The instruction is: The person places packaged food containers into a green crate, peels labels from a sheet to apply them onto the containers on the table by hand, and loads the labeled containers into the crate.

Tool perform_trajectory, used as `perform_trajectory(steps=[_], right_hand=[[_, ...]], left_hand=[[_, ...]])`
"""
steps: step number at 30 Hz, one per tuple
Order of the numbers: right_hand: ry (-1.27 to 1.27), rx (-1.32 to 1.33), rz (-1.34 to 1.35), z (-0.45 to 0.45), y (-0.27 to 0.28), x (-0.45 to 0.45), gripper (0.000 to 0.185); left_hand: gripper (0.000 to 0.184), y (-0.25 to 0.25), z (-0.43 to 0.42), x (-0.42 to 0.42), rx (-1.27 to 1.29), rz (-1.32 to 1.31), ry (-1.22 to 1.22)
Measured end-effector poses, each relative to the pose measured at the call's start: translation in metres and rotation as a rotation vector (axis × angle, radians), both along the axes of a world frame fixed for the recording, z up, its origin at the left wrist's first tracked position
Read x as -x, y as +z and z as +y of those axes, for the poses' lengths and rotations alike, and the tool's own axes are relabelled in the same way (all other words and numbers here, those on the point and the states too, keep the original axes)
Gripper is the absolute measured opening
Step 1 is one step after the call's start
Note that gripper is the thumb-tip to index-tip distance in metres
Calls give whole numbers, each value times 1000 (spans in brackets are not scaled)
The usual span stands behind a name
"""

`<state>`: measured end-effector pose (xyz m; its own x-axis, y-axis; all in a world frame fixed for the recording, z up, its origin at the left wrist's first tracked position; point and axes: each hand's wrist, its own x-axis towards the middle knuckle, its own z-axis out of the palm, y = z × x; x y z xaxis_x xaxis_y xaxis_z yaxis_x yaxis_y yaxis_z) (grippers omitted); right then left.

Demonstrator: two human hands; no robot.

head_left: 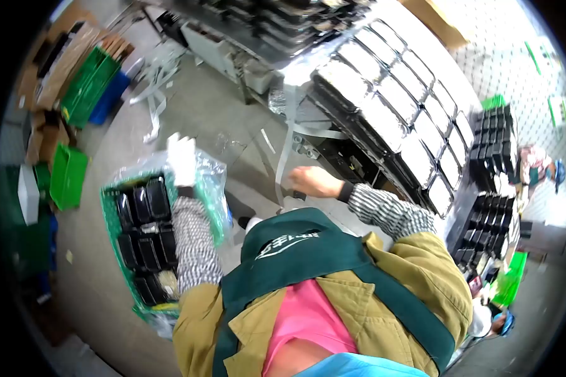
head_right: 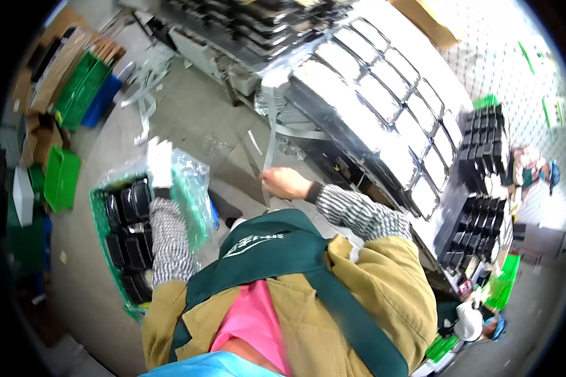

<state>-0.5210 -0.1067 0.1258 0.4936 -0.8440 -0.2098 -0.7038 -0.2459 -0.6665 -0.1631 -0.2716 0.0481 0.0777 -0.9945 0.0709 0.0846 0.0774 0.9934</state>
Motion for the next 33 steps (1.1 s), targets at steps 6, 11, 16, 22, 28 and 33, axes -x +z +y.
perform_trajectory(steps=[6,11,16,22,28,33], right_hand=[[-342,-153,-189,78,35,131,27],[-617,-242,-127,123,36,197,26],[-533,-182,-188,111,35,207,25],[-828,107,-657,56,66,180,30],[-1088,-228,-1379,76,101,137,23],[-1359,269,-1222,149,111,164,6]], left_hand=[[76,-69,-126,297,-337,-397,-354],[34,-122,-170,334,-534,-179,-355],[21,-115,-198,319,-40,-1054,-523],[10,66,-8,319,66,-289,-502],[7,149,140,358,181,-116,-729],[11,151,175,391,-120,-138,-1255]])
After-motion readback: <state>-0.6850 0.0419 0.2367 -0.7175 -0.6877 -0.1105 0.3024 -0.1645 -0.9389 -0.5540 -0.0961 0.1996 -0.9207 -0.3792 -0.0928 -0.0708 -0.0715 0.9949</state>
